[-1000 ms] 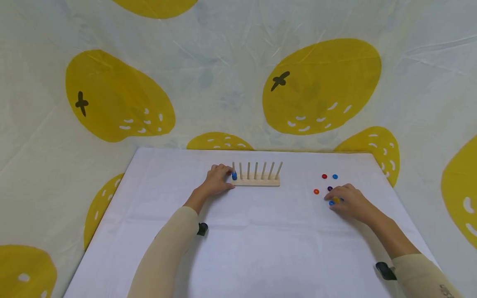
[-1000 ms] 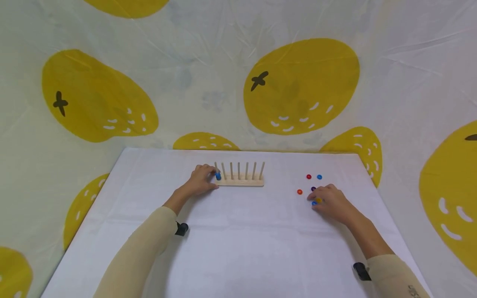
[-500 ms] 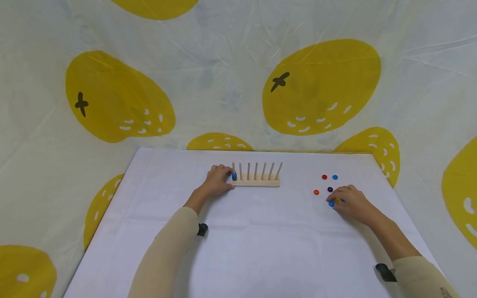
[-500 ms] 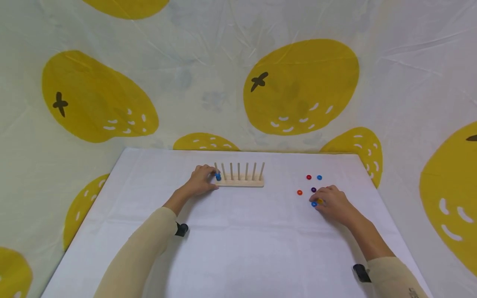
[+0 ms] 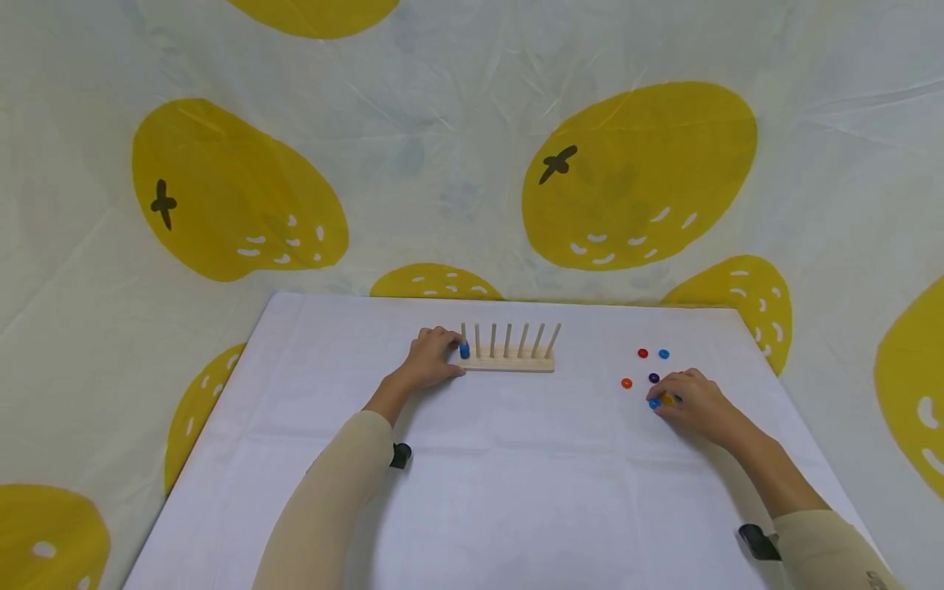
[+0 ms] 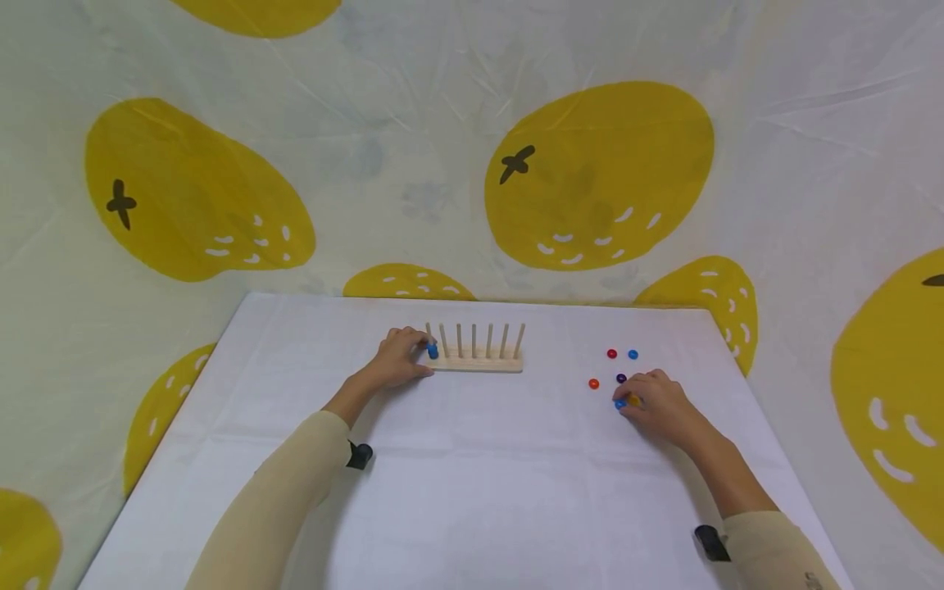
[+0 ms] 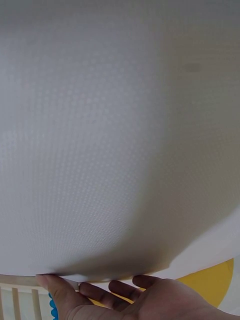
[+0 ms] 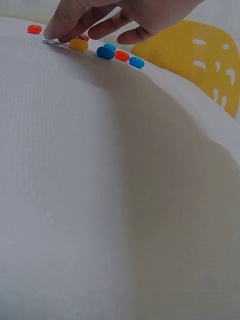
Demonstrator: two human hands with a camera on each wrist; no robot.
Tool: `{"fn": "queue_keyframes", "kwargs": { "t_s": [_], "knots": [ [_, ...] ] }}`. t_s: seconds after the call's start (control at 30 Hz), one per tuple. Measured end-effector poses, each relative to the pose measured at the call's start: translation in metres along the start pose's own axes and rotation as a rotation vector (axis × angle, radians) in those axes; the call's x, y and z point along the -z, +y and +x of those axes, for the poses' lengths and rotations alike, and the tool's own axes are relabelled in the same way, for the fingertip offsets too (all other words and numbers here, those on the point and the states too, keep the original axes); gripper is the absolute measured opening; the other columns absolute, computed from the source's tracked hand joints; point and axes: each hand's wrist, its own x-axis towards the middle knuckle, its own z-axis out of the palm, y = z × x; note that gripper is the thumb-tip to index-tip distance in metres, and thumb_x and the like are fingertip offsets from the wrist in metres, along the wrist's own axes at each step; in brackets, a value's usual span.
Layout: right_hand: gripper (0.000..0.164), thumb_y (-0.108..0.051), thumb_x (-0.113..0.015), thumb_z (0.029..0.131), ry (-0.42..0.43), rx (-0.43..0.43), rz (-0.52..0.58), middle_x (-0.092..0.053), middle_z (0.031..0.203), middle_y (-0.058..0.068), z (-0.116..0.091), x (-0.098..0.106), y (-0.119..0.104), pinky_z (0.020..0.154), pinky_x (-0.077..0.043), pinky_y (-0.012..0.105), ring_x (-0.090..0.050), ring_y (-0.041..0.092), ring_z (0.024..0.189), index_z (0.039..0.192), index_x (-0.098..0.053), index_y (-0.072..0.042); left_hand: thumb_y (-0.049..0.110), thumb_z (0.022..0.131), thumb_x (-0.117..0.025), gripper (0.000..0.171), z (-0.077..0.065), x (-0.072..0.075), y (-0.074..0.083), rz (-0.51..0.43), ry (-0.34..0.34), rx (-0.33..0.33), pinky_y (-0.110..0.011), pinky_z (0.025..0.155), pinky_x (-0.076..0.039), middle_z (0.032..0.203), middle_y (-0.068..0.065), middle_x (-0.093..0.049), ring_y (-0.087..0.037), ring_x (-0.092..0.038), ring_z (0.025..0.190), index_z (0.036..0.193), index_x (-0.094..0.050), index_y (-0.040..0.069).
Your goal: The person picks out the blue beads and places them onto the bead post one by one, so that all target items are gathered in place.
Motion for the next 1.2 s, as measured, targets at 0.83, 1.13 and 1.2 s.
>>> {"fn": "queue_keyframes", "kwargs": {
  "t_s": [0.83,1.13,1.2],
  "knots": [
    [0.022,-0.004,-0.080,0.087,0.136,0.157,0.045,-0.076,0.104,0.007,0.043,0.026,-0.050,0.084,-0.052,0.046,-0.059,0.029,0.099,0.109,-0.075,-0.006,0.031,0.086,-0.085,0.058,0.001,0.001,-0.002,0.011,0.003,-0.005,-0.049,0.114,-0.035,0.130,-0.006,-0.061,-0.032,-0.043,0.131,0.136,-0.063,0.013],
    [0.020,-0.005,-0.078,0.090,0.183,0.220,0.072,-0.076,0.105,0.008,0.072,0.033,-0.089,0.091,-0.047,0.049,-0.058,0.028,0.103,0.109,-0.075,-0.005,0.031,0.087,-0.084,0.056,-0.001,0.001,-0.001,-0.001,-0.008,-0.003,-0.051,0.114,-0.034,0.130,-0.006,-0.061,-0.032,-0.042,0.133,0.136,-0.063,0.013],
    [0.020,-0.006,-0.078,0.090,0.195,0.239,0.084,-0.076,0.105,0.008,0.078,0.033,-0.097,0.091,-0.047,0.050,-0.058,0.029,0.104,0.110,-0.075,-0.005,0.031,0.087,-0.085,0.056,-0.001,0.001,-0.001,-0.001,-0.007,-0.004,-0.051,0.114,-0.034,0.130,-0.006,-0.061,-0.032,-0.042,0.133,0.135,-0.064,0.013]
  ]
}}
